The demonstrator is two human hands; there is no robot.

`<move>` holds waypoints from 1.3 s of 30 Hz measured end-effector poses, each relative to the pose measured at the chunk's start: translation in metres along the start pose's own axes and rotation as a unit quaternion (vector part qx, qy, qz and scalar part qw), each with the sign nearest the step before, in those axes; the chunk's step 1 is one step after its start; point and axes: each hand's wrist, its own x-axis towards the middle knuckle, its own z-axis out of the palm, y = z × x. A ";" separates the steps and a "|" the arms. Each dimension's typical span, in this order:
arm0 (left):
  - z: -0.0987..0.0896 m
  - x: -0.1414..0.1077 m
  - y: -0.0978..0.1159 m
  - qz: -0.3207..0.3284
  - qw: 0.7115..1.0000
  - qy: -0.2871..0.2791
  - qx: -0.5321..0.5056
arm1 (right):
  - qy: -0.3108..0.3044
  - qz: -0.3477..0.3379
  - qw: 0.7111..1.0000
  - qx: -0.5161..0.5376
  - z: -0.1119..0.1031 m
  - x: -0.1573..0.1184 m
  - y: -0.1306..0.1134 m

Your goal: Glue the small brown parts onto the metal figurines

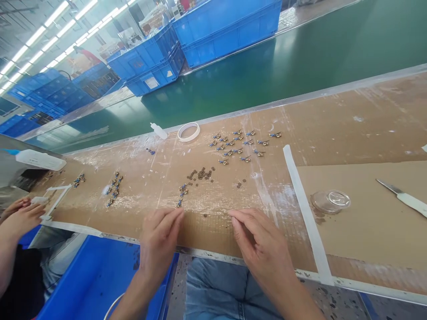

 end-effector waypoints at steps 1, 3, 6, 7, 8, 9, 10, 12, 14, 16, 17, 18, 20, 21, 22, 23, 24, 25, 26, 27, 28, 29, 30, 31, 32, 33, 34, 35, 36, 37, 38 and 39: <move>0.000 0.003 -0.007 -0.009 1.000 0.006 0.019 | 0.000 0.001 1.000 0.001 0.001 0.000 0.001; 0.002 0.009 -0.019 -0.022 0.999 0.013 0.039 | -0.001 0.001 1.000 0.003 0.001 0.000 0.001; 0.010 0.021 -0.028 -0.036 0.999 -0.004 0.027 | 0.005 -0.009 1.000 0.003 0.001 0.001 0.001; 0.013 0.026 -0.029 -0.041 0.999 -0.017 0.024 | 0.009 -0.011 1.000 0.004 0.001 0.001 0.000; 0.016 0.029 -0.029 -0.047 0.998 -0.031 0.024 | 0.013 -0.014 1.000 0.004 0.001 0.001 -0.001; 0.019 0.033 -0.029 -0.051 0.997 -0.045 0.029 | 0.018 -0.015 1.000 0.005 0.000 0.002 -0.001; 0.021 0.036 -0.029 -0.054 0.996 -0.056 0.037 | 0.021 -0.016 1.000 0.005 0.000 0.002 -0.002; 0.025 0.040 -0.029 -0.046 0.995 -0.066 0.051 | 0.026 -0.018 0.999 0.007 0.000 0.002 -0.002; 0.026 0.044 -0.028 -0.023 0.995 -0.067 0.063 | 0.027 -0.017 0.999 0.010 0.000 0.002 -0.001; 0.026 0.046 -0.029 0.007 0.995 -0.059 0.080 | 0.029 -0.018 0.999 0.017 0.001 0.002 0.001; 0.026 0.046 -0.029 0.020 0.994 -0.054 0.090 | 0.032 -0.019 0.999 0.020 0.002 0.002 0.001; 0.025 0.047 -0.029 0.029 0.993 -0.048 0.099 | 0.035 -0.021 0.999 0.022 0.002 0.001 0.002; 0.023 0.048 -0.027 0.042 0.993 -0.030 0.108 | 0.043 -0.028 0.998 0.028 0.003 0.001 0.003; 0.021 0.049 -0.026 0.049 0.993 -0.019 0.104 | 0.047 -0.031 0.998 0.034 0.003 0.002 0.004; 0.019 0.050 -0.023 0.057 0.994 -0.006 0.089 | 0.050 -0.032 0.997 0.043 0.003 0.002 0.004; 0.016 0.051 -0.019 0.061 0.996 0.005 0.063 | 0.052 -0.032 0.997 0.052 0.003 0.002 0.004; 0.013 0.053 -0.014 0.058 0.998 0.012 0.028 | 0.055 -0.031 0.996 0.060 0.003 0.002 0.004; 0.010 0.055 -0.007 0.046 0.999 0.012 -0.014 | 0.057 -0.028 0.996 0.068 0.004 0.003 0.004; 0.008 0.058 0.000 0.021 0.998 0.005 -0.059 | 0.059 -0.023 0.995 0.074 0.004 0.003 0.004; 0.006 0.061 0.007 -0.011 0.995 -0.008 -0.103 | 0.061 -0.019 0.995 0.081 0.005 0.003 0.004; 0.005 0.065 0.015 -0.042 0.988 -0.027 -0.146 | 0.064 -0.014 0.994 0.088 0.005 0.003 0.004; 0.005 0.070 0.024 -0.067 0.979 -0.049 -0.186 | 0.067 -0.009 0.993 0.095 0.005 0.004 0.004; 0.006 0.076 0.032 -0.083 0.968 -0.074 -0.225 | 0.070 -0.007 0.992 0.104 0.006 0.004 0.004; 0.007 0.082 0.040 -0.089 0.957 -0.100 -0.258 | 0.074 -0.003 0.991 0.110 0.006 0.005 0.004; 0.010 0.089 0.049 -0.087 0.947 -0.123 -0.285 | 0.073 0.001 0.991 0.112 0.006 0.005 0.004; 0.013 0.097 0.058 -0.076 0.939 -0.143 -0.304 | 0.068 0.005 0.992 0.110 0.006 0.006 0.005; 0.016 0.105 0.069 -0.061 0.933 -0.162 -0.317 | 0.067 0.008 0.992 0.104 0.005 0.007 0.005; 0.018 0.112 0.080 -0.044 0.929 -0.178 -0.321 | 0.063 0.011 0.993 0.096 0.005 0.007 0.006; 0.021 0.120 0.092 -0.026 0.927 -0.196 -0.319 | 0.064 0.012 0.994 0.087 0.005 0.007 0.006; 0.023 0.128 0.104 -0.011 0.926 -0.211 -0.313 | 0.065 0.013 0.995 0.078 0.005 0.007 0.007; 0.024 0.135 0.116 0.002 0.926 -0.226 -0.302 | 0.065 0.014 0.995 0.070 0.005 0.007 0.008; 0.026 0.141 0.128 0.011 0.927 -0.239 -0.290 | 0.067 0.014 0.996 0.064 0.005 0.007 0.008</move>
